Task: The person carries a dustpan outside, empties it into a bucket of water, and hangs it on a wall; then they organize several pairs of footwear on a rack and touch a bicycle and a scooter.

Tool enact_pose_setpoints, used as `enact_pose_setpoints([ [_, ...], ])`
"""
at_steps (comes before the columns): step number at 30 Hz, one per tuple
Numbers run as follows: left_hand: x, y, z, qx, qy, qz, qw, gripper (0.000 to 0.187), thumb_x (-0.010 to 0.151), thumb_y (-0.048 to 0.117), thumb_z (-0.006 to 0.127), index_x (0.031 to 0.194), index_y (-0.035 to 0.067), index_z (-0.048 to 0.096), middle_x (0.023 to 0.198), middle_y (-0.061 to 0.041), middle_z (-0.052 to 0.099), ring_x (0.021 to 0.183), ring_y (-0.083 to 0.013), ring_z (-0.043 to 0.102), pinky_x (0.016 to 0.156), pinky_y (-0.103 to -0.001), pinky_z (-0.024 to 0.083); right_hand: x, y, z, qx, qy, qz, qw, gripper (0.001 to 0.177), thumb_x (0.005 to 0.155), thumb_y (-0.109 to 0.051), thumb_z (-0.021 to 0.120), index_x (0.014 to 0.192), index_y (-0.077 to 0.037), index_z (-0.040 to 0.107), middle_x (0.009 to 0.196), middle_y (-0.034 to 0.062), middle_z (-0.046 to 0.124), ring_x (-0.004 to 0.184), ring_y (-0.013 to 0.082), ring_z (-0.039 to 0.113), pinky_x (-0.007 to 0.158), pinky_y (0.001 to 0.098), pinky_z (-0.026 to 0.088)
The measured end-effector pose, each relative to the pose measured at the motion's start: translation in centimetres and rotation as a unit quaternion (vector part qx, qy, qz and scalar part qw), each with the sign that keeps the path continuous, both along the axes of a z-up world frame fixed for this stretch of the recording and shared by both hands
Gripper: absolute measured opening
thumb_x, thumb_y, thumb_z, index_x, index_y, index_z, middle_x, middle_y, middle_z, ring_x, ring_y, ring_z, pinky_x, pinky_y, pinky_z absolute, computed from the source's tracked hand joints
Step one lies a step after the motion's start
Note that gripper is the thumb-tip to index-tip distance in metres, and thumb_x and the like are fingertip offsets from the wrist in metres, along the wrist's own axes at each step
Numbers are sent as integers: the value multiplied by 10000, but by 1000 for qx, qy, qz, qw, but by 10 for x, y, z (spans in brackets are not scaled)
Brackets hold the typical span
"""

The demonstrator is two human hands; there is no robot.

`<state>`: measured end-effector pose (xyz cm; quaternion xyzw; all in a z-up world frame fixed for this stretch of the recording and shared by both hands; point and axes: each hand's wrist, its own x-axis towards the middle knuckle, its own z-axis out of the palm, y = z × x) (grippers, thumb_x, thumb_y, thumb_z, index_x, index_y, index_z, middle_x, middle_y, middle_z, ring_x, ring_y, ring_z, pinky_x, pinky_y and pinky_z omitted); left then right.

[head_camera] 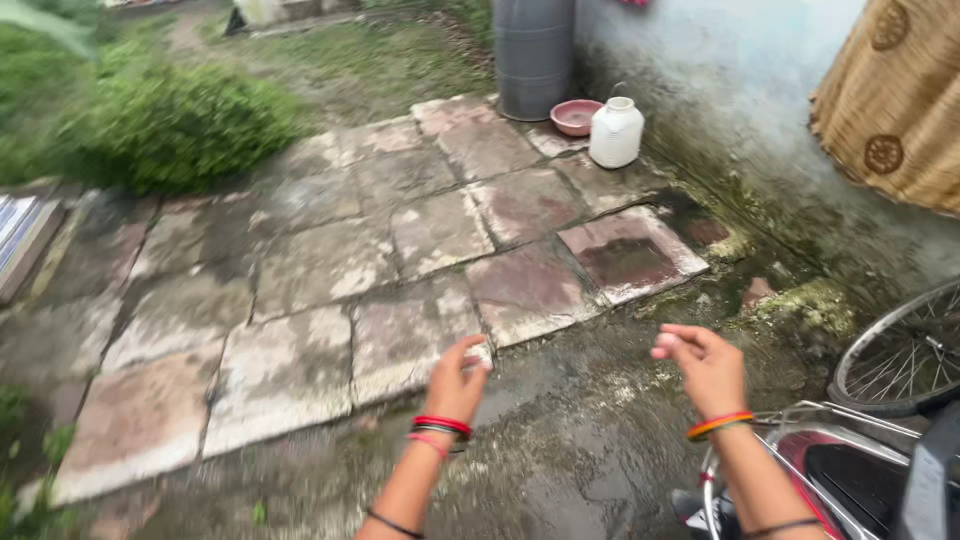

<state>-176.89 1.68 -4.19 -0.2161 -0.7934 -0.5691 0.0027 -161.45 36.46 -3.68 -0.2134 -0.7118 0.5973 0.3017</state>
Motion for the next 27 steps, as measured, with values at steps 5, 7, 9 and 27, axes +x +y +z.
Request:
enact_pose_setpoints([
  [5, -77, 146, -2, -6, 49, -109, 993, 437, 864, 126, 716, 1296, 150, 655, 1228, -149, 719, 1140, -287, 709, 909, -402, 580, -21, 100, -1, 24, -14, -104, 994, 245, 1020, -112, 623, 1211, 4, 722, 1004, 86, 801, 661, 72, 550, 555, 201, 404],
  [7, -115, 199, 3, 2, 128, -143, 981, 435, 871, 121, 727, 1298, 119, 649, 1245, -184, 696, 1169, -347, 666, 968, -434, 532, -44, 150, -6, 0, -6, -135, 991, 244, 1017, -91, 618, 1212, 12, 721, 1066, 95, 801, 626, 95, 467, 525, 223, 363],
  [9, -106, 230, -14, 4, 165, -165, 972, 435, 877, 116, 738, 1300, 88, 643, 1263, -219, 672, 1198, -406, 622, 1027, -465, 483, -40, 191, -20, 33, 52, -149, 987, 226, 1004, -62, 671, 1214, 12, 713, 1141, 84, 754, 955, 62, 686, 791, 181, 508],
  [27, -309, 576, -22, -23, 52, -312, 948, 402, 843, 110, 759, 1240, 111, 693, 1157, -147, 740, 996, -274, 730, 859, -379, 569, -99, 427, -12, -29, -37, -369, 928, 212, 1010, -63, 651, 1200, -4, 723, 1150, 46, 751, 998, 88, 680, 805, 242, 530],
])
